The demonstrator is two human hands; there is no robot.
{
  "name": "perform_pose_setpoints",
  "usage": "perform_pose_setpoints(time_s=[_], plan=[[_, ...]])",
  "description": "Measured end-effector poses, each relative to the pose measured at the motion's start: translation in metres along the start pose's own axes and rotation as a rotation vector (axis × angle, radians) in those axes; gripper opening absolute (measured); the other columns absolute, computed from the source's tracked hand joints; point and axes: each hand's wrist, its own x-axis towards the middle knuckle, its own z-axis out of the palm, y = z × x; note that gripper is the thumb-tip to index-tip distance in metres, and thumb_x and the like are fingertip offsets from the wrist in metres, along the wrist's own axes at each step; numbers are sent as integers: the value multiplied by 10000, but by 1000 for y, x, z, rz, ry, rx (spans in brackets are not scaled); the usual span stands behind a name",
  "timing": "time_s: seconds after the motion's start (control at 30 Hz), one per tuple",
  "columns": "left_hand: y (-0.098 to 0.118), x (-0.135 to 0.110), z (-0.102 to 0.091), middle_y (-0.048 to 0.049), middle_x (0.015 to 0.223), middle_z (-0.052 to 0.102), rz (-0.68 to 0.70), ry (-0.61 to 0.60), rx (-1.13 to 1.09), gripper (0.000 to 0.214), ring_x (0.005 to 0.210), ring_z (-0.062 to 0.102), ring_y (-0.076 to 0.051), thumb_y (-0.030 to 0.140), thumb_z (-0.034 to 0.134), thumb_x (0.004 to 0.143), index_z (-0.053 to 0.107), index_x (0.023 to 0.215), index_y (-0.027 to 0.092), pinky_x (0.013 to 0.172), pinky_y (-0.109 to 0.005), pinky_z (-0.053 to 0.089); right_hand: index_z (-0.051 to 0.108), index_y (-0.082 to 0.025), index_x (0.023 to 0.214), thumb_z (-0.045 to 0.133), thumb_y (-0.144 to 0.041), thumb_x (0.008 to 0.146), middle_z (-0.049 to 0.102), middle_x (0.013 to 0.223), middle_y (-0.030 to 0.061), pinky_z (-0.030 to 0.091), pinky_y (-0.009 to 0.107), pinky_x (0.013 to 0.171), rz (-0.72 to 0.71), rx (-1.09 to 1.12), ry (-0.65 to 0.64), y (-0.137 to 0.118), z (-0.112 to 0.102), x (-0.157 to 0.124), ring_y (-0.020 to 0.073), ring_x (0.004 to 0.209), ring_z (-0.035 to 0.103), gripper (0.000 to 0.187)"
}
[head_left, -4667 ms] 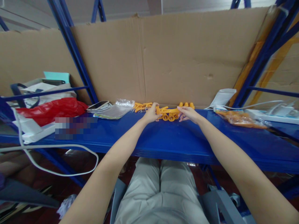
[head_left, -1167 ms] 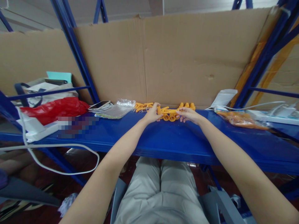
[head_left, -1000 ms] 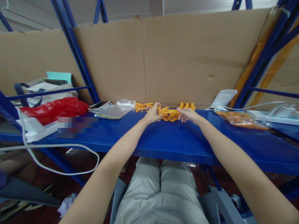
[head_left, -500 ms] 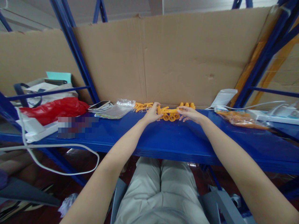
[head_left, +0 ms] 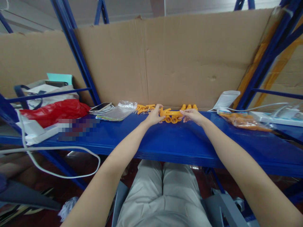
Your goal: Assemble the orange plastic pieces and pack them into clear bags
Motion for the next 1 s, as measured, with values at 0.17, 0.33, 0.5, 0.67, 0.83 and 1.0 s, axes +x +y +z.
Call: perform_pose_setpoints(time_s=[0.17,0.33,0.5,0.67,0.83,1.0], plan=[[2,-1,-1,52,786,598,-21,-4,18,468,444,596,-73,60,684,778,407,1120,220,452,-200,531,680,-96,991,586,-470,940,717,1078,226,486,244,568,27,-2,-2,-3,2,-3,160,699,663,390],[4,-2,-3,91,726,550,-35,5,10,445,420,583,-68,50,664,779,402,1100,213,411,-158,483,557,-190,1339,698,-326,877,677,1215,184,518,212,528,30,15,-88,3,-7,-3,159,753,698,503],[1,-1,-7,100,717,543,-70,0,14,449,418,575,-59,45,656,771,403,1105,208,409,-144,470,451,-253,1454,781,-249,793,637,1292,166,571,232,561,-1,20,-152,9,-12,-1,203,880,717,739],[-2,0,-6,98,717,540,-38,-8,1,467,432,583,-60,68,677,762,406,1115,212,411,-136,467,522,-258,1398,813,-284,761,649,1266,164,599,300,609,-44,-1,-114,11,-8,5,261,948,711,701],[-2,-1,-5,71,782,550,-45,0,30,445,442,588,-61,74,660,783,409,1126,209,410,-155,484,577,-201,1343,814,-346,758,687,1184,174,605,414,737,-77,-47,-70,15,-7,11,275,934,714,647],[-1,-1,-5,79,769,539,-46,-6,58,470,444,581,-50,68,674,776,406,1134,214,403,-125,463,593,-181,1324,809,-375,759,718,1105,161,559,526,857,-106,-65,-65,18,-7,14,281,929,713,635]])
